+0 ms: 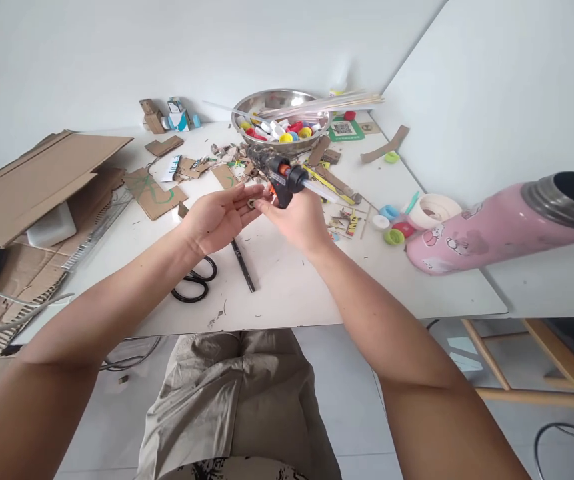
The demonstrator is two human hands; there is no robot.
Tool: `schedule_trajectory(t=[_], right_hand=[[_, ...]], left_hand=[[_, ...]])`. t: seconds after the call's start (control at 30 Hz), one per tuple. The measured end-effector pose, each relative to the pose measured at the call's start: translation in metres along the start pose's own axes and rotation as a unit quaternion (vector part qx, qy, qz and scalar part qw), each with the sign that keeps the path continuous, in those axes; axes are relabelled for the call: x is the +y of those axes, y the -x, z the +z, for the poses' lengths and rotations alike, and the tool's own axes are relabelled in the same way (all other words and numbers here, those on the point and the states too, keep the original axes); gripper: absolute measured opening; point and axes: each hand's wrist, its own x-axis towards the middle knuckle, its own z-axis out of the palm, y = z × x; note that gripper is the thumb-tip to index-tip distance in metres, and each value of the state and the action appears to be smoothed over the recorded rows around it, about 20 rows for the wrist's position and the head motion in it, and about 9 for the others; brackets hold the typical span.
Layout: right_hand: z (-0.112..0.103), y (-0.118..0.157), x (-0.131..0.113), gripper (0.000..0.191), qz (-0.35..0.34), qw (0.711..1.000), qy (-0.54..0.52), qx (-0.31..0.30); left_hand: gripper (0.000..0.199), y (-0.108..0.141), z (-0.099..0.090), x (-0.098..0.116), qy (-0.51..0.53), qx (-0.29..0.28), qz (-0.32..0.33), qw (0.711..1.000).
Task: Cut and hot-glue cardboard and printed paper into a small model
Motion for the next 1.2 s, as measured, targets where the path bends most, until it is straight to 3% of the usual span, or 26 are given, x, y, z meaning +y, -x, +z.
schedule_trajectory(t=[0.17, 0.37, 0.6, 0.83, 0.97, 1.2], right_hand=[[0.008, 0.004, 0.001, 0.042, -0.013, 1.000, 0.008, 0.018], [0.013, 0.007, -0.008, 0.030, -0.026, 0.999, -0.017, 0.025], [0.014, 0.007, -0.019, 0.029, -0.004, 0.998, -0.062, -0.029], [0.007, 0.003, -0.018, 0.044, -0.025, 0.995, -0.098, -0.021], [0.001, -0.002, -0.017, 0.055, -0.009, 0.990, -0.133, -0.045], [0.002, 0.005, -0.018, 0.067, -0.016, 0.988, -0.115, -0.105]], left_hand=[[0.019, 0.005, -0.003, -0.001, -0.012, -0.020, 0.008, 1.000], [0.020, 0.016, -0.007, -0.001, -0.030, -0.018, 0.015, 0.999], [0.011, 0.015, -0.023, 0.001, -0.111, -0.001, 0.019, 0.994], [0.012, 0.021, -0.029, 0.008, -0.102, 0.016, 0.056, 0.993], [0.016, 0.022, -0.034, 0.019, -0.045, 0.049, 0.082, 0.994], [0.021, 0.013, -0.054, 0.024, -0.035, 0.037, 0.164, 0.985]])
